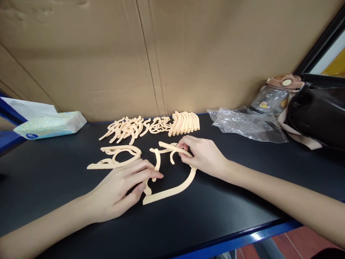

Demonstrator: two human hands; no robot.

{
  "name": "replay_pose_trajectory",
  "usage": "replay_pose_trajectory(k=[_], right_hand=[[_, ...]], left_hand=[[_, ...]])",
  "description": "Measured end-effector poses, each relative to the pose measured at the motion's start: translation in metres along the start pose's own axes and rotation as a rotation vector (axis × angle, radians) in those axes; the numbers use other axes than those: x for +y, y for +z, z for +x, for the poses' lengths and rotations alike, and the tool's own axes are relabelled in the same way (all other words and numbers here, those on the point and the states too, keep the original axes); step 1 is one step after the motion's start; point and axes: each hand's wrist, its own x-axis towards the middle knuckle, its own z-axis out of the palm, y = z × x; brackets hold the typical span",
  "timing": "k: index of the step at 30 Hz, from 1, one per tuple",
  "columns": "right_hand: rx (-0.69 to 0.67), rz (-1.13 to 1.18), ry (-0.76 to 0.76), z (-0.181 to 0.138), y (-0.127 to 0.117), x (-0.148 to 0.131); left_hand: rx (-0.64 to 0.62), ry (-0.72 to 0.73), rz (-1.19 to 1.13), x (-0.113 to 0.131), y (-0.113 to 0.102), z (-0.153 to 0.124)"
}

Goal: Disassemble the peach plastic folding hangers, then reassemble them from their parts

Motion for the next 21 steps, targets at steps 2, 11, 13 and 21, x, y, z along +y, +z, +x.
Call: replay_pose_trajectory(k=[2,11,13,21], right_hand=[[-0.01,0.012,0.016,0.0002,0.0,-0.0004],[-0.021,0.042,0.043,-0.0007,-0.0005,-0.0004],[-0.016,0.038,0.052,-0.0006,-0.0009,-0.0004],[-0.014,0.035,0.067,0.0005,-0.0024,-0.003]], left_hand=[[0.005,-0.005,0.012,0.0022,0.0009,0.0005],[0.012,0.041,0.15,0.0044,0.0027,0.0022],[0.008,0.074,0.144,0.0047,0.0023,0.0023],[0.02,0.216,0.167,0.008,0.0031,0.0033]])
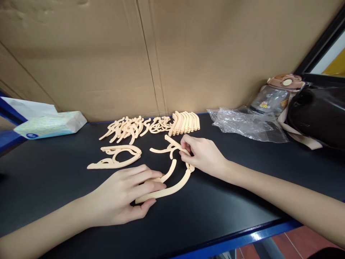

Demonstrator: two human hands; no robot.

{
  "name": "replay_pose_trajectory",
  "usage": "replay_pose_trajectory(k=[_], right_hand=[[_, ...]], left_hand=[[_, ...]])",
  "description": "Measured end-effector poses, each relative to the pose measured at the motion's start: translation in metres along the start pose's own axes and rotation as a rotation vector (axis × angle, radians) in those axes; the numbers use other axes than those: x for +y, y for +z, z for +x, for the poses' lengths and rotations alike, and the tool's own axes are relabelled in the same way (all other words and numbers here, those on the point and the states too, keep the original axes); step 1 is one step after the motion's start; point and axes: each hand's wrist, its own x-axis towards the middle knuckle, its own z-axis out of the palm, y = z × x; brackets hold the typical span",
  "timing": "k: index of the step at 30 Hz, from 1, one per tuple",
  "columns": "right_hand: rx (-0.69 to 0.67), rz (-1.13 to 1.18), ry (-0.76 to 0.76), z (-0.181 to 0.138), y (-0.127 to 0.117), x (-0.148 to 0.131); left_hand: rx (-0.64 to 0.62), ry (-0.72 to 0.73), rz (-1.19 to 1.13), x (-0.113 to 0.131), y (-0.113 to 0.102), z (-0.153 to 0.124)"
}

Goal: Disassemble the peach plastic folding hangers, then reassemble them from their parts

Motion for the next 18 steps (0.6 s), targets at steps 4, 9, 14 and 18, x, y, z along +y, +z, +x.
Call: replay_pose_trajectory(k=[4,9,14,18], right_hand=[[-0.019,0.009,-0.003,-0.0004,0.0009,0.0006],[-0.018,0.014,-0.017,-0.0007,0.0015,0.0011],[-0.027,0.014,-0.017,-0.0006,0.0019,0.001],[-0.035,0.015,-0.012,-0.0009,0.0016,0.0014]], left_hand=[[-0.013,-0.01,0.009,0.0009,-0.0011,0.0005],[-0.066,-0.033,0.005,0.0008,-0.0034,0.0004],[-0.074,-0.035,0.017,0.0005,-0.0035,-0.0001],[-0.069,-0.018,0.024,0.0002,-0.0023,-0.0001]])
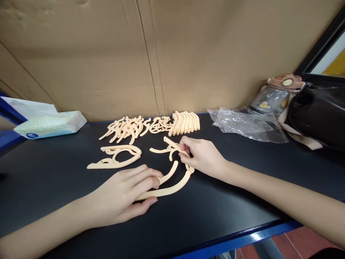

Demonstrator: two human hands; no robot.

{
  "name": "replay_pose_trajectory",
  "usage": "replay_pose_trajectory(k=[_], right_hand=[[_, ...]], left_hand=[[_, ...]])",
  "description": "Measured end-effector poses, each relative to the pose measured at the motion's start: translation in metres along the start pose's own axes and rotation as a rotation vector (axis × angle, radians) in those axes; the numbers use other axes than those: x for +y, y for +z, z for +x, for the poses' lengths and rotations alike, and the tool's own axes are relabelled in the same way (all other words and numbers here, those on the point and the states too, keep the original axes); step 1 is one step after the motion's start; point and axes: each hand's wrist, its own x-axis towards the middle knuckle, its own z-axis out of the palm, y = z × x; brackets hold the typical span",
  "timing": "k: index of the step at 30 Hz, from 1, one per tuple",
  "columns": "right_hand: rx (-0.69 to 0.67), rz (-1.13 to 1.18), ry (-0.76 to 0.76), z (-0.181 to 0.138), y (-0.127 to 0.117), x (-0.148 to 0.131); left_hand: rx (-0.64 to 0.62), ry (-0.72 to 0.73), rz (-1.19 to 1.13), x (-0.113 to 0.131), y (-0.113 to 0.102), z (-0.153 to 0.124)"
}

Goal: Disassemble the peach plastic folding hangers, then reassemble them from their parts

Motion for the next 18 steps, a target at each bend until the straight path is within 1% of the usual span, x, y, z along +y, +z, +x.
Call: replay_pose_trajectory(k=[18], right_hand=[[0.0,-0.007,-0.023,-0.0006,0.0005,-0.0006]], left_hand=[[0.001,0.004,0.01,0.0013,0.0006,0.0012]])
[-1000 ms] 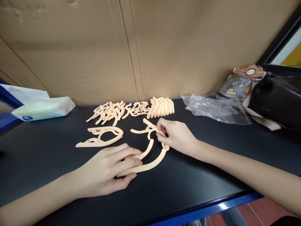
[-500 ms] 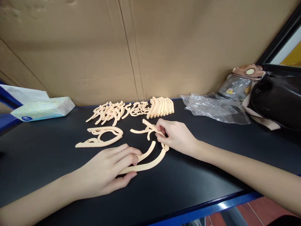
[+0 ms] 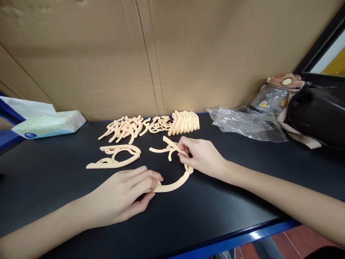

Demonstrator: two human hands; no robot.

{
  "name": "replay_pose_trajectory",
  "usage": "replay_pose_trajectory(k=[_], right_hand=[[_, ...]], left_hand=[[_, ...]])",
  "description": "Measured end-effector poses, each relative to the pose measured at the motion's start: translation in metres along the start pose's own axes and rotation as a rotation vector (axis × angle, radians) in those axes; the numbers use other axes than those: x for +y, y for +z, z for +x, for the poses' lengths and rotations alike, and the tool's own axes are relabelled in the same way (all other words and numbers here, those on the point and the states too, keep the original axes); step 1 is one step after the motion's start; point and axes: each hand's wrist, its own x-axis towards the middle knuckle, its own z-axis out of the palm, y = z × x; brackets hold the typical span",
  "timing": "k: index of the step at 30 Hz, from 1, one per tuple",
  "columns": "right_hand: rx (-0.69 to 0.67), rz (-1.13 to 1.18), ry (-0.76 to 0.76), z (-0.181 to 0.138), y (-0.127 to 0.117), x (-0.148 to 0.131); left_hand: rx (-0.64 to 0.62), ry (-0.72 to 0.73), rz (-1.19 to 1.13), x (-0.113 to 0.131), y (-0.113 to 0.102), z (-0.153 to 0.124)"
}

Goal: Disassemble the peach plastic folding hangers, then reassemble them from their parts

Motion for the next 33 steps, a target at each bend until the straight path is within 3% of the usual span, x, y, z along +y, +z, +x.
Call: replay_pose_trajectory(k=[7,13,22,33], right_hand=[[-0.01,-0.008,-0.037,0.0,0.001,0.001],[-0.05,-0.051,-0.186,-0.001,0.0,-0.001],[-0.025,-0.067,-0.314,-0.003,0.003,-0.002],[-0.065,-0.048,-0.306,-0.005,0.003,-0.005]], left_hand=[[0.011,-0.043,-0.057,-0.001,0.0,-0.002],[0.049,-0.184,-0.059,-0.005,0.005,-0.002],[0.195,-0.264,0.138,-0.011,0.009,-0.001],[0.152,-0.266,0.133,-0.01,0.008,-0.001]])
